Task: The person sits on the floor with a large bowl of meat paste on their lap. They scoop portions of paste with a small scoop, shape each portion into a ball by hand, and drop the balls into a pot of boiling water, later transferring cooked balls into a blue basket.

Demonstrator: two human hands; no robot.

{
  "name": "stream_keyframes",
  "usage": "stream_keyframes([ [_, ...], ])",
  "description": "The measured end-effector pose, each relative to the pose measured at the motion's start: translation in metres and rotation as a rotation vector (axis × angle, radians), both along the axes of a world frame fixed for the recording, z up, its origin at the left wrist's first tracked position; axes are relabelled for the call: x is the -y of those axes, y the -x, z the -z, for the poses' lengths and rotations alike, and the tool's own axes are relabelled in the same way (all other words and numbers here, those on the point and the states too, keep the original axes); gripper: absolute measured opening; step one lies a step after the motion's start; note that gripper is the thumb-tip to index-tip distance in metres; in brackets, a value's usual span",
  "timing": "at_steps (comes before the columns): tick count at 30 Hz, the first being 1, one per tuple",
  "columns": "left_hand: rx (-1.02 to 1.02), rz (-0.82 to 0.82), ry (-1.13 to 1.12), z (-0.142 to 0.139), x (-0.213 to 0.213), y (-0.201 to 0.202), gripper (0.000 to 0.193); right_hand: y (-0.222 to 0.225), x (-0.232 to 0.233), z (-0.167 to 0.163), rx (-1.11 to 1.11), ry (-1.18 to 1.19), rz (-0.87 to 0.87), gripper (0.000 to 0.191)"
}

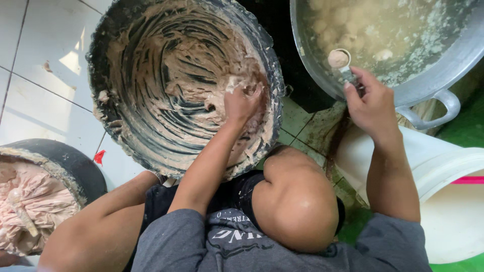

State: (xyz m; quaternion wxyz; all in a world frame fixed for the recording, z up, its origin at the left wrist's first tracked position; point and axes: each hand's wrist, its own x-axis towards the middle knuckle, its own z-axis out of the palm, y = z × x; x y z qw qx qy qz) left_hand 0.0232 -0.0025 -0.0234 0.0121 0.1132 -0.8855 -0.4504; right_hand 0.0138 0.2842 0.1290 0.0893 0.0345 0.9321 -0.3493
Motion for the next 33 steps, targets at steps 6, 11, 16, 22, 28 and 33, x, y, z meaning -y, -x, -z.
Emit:
stream_keyframes([
  [6, -0.132, 0.028, -0.128, -0.029, -0.008, 0.000, 0.024, 0.009, 0.001, -0.004, 0.000, 0.004, 0.078, 0.030],
  [11, -0.252, 0.062, -0.162, -0.043, -0.022, 0.000, 0.022, -0.010, 0.050, -0.004, 0.199, 0.345, -0.103, 0.035],
  [16, -0.101, 0.114, -0.070, -0.043, -0.026, -0.003, 0.023, -0.009, 0.081, -0.001, 0.100, 0.340, -0.377, 0.036],
  [22, 0.336, 0.225, 0.136, -0.030, -0.004, 0.019, 0.055, 0.013, 0.062, 0.019, 0.460, 0.616, -0.211, 0.041],
  [28, 0.172, -0.218, 0.272, 0.013, 0.063, 0.017, 0.068, 0.060, -0.005, 0.051, 0.050, 0.241, 0.226, 0.037],
  [33, 0.330, -0.319, 0.052, 0.038, 0.028, -0.013, 0.060, 0.071, -0.038, 0.074, -0.219, -0.268, 0.107, 0.046],
])
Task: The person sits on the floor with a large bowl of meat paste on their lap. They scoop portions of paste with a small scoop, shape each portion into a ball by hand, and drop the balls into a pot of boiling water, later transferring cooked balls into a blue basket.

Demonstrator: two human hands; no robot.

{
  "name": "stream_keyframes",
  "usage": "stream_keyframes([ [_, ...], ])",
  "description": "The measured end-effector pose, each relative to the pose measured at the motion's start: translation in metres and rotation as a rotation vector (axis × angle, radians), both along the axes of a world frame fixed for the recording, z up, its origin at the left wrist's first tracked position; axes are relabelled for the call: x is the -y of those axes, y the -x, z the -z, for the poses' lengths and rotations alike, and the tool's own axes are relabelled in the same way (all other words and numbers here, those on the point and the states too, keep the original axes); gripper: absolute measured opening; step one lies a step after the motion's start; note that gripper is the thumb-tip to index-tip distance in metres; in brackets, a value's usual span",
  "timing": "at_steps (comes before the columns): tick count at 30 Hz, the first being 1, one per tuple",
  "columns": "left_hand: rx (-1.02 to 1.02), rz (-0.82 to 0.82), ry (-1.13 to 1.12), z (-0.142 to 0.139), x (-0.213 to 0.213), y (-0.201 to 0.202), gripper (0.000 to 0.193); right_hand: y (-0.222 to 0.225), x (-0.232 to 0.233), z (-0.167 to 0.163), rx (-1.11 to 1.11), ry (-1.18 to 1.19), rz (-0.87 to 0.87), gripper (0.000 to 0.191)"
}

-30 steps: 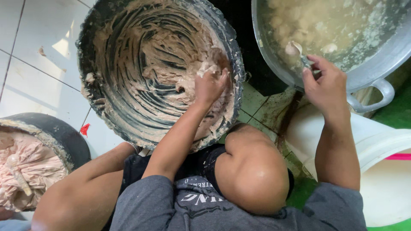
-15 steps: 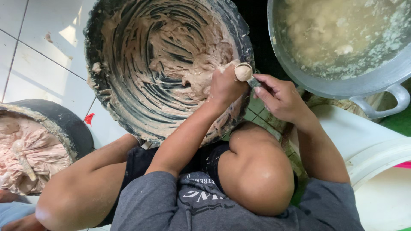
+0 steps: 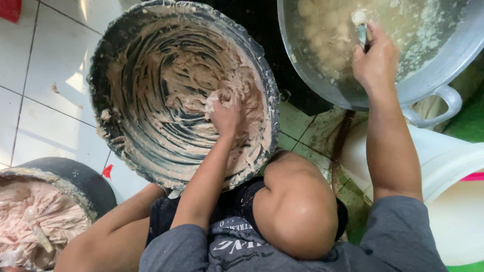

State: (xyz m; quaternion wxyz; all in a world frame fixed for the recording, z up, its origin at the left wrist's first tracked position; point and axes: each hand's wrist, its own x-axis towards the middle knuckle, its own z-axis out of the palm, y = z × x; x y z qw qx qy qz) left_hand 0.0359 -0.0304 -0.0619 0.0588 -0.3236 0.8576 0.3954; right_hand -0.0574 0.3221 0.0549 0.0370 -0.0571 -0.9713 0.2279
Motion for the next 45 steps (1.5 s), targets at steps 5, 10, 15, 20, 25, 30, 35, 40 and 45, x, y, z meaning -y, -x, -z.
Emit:
stream_keyframes([
  [5, -0.266, 0.230, -0.251, -0.019, -0.009, 0.014, 0.046, -0.002, -0.009, 0.000, 0.024, -0.117, 0.082, 0.050],
  [10, -0.226, 0.361, -0.250, -0.073, -0.023, 0.027, 0.037, -0.010, -0.008, -0.028, -0.138, 0.040, 0.008, 0.038],
  [15, -0.476, 0.379, -0.179, -0.101, -0.031, 0.032, 0.028, -0.037, 0.044, -0.062, 0.303, 0.457, 0.030, 0.015],
  [20, -0.490, 0.391, -0.161, -0.095, -0.038, 0.027, 0.026, -0.061, 0.112, -0.084, 0.379, 0.531, -0.385, 0.034],
  [25, -0.365, 0.416, -0.063, -0.077, -0.047, 0.022, 0.034, -0.062, 0.130, -0.085, 0.415, 0.509, -0.465, 0.035],
  [30, -0.394, 0.427, -0.097, -0.056, -0.038, 0.029, 0.028, -0.046, 0.112, -0.065, 0.686, 0.762, -0.272, 0.037],
  [35, -0.188, 0.311, 0.155, -0.040, -0.030, 0.022, 0.046, -0.015, 0.068, -0.048, 0.386, 0.615, -0.066, 0.039],
  [40, -0.360, 0.235, -0.039, -0.038, -0.034, 0.015, 0.030, 0.005, 0.045, -0.053, 0.038, 0.301, -0.186, 0.032],
  [45, -0.390, 0.288, -0.140, -0.056, -0.042, 0.019, 0.026, -0.030, 0.077, -0.074, 0.472, 0.596, -0.132, 0.028],
])
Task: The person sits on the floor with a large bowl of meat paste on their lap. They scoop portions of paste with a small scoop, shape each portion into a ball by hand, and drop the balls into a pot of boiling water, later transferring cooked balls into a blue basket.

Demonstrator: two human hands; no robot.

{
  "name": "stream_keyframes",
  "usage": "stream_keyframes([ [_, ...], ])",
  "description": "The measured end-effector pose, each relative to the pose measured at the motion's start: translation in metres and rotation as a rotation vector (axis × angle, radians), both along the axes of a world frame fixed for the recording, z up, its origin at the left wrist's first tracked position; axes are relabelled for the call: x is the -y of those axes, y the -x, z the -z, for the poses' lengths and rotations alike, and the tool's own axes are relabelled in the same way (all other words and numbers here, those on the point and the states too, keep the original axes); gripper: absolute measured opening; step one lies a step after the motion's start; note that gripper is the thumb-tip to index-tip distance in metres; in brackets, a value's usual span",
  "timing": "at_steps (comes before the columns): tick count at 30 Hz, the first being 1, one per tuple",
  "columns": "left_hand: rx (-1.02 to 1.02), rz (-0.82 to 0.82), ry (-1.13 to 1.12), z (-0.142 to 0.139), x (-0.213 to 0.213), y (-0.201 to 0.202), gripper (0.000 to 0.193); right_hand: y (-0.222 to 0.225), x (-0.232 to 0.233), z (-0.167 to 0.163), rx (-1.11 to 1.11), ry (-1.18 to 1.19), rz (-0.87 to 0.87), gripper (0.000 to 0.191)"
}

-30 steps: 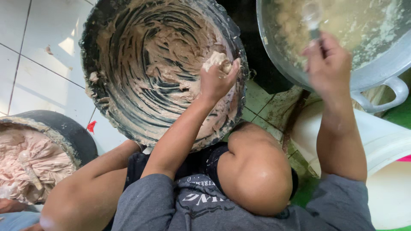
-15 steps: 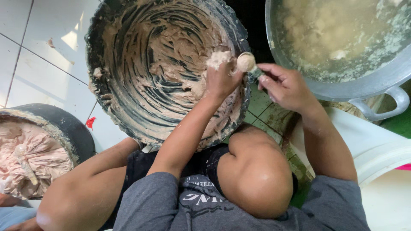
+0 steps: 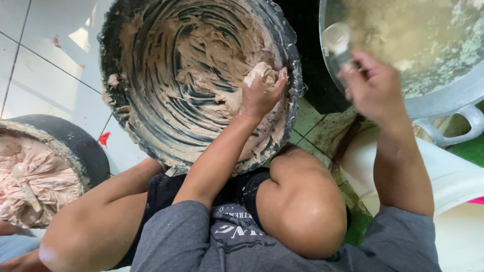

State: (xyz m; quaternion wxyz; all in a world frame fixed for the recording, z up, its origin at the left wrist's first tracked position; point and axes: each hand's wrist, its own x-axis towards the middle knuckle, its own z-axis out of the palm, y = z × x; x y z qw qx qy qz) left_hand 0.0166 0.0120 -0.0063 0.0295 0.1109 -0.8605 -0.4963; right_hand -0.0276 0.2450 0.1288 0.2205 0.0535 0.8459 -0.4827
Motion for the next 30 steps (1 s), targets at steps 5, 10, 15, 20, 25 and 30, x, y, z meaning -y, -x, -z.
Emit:
stream_keyframes([
  [5, -0.142, 0.062, -0.004, -0.016, -0.004, 0.002, 0.030, -0.029, 0.047, -0.009, -0.353, -0.045, -0.391, 0.038],
  [10, 0.163, 0.040, 0.061, -0.020, -0.010, 0.001, 0.027, -0.027, 0.053, -0.002, 0.042, 0.089, -0.286, 0.038],
  [15, 0.583, 0.024, 0.179, -0.007, 0.009, -0.010, 0.066, -0.014, 0.047, 0.013, 0.142, 0.200, -0.219, 0.038],
  [20, 0.774, -0.215, 0.023, 0.026, 0.027, -0.059, 0.091, -0.005, 0.039, 0.003, 0.077, 0.216, -0.115, 0.037],
  [25, 0.282, -0.057, -0.442, 0.054, 0.032, -0.031, 0.052, -0.015, 0.046, -0.017, -0.201, 0.119, -0.281, 0.036],
  [30, 0.337, 0.132, -0.285, 0.024, 0.050, 0.008, 0.033, -0.017, 0.047, -0.026, -0.245, -0.084, -0.323, 0.036],
])
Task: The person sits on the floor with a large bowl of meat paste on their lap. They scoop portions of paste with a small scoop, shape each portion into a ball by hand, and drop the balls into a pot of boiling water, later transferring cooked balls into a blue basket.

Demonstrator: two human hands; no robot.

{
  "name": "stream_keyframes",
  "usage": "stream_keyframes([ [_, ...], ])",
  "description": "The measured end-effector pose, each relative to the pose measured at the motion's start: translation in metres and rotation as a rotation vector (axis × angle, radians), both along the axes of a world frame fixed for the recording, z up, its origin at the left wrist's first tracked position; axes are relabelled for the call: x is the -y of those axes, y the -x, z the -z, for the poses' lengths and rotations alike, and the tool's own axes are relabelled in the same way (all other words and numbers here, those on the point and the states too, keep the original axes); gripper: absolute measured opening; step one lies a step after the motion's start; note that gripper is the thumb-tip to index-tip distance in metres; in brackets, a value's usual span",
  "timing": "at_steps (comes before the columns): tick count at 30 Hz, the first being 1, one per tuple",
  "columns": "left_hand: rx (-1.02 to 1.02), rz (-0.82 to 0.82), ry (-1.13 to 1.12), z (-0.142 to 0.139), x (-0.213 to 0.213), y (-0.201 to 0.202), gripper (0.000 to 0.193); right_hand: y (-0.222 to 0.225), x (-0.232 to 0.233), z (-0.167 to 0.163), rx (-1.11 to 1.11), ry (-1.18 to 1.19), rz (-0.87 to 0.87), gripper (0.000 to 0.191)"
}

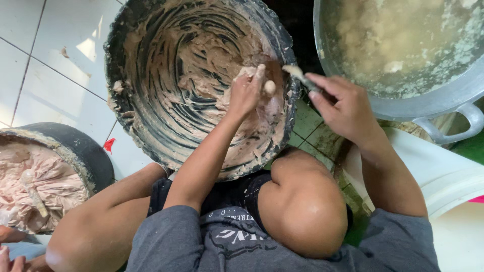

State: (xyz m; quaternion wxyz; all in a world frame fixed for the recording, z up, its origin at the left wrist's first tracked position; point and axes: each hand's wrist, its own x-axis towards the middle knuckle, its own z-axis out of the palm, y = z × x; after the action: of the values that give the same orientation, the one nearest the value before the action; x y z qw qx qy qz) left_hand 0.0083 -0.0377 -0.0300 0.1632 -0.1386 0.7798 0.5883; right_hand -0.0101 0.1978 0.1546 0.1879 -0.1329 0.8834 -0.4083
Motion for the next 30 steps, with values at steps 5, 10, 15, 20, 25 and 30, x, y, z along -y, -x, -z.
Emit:
stream_keyframes([
  [5, -0.407, 0.000, 0.265, -0.057, -0.019, 0.003, 0.026, -0.001, 0.007, 0.005, 0.359, 0.104, 0.196, 0.036],
  [10, -0.486, -0.014, 0.221, -0.063, -0.029, 0.000, 0.021, -0.011, 0.016, 0.010, -0.013, 0.062, 0.009, 0.034],
  [15, -0.262, 0.123, 0.406, -0.035, -0.037, -0.001, 0.030, -0.007, 0.012, 0.021, 0.337, 0.091, 0.091, 0.035],
  [20, -0.048, 0.089, 0.562, -0.006, -0.029, -0.002, 0.050, 0.017, -0.020, 0.042, 0.390, 0.323, 0.268, 0.038],
  [25, -0.042, -0.024, 0.374, 0.001, -0.020, -0.007, 0.052, 0.048, -0.050, 0.069, -0.139, -0.026, 0.355, 0.034],
  [30, -0.213, -0.104, 0.297, -0.012, -0.034, -0.004, 0.038, 0.052, -0.057, 0.063, -0.231, 0.028, 0.406, 0.023],
])
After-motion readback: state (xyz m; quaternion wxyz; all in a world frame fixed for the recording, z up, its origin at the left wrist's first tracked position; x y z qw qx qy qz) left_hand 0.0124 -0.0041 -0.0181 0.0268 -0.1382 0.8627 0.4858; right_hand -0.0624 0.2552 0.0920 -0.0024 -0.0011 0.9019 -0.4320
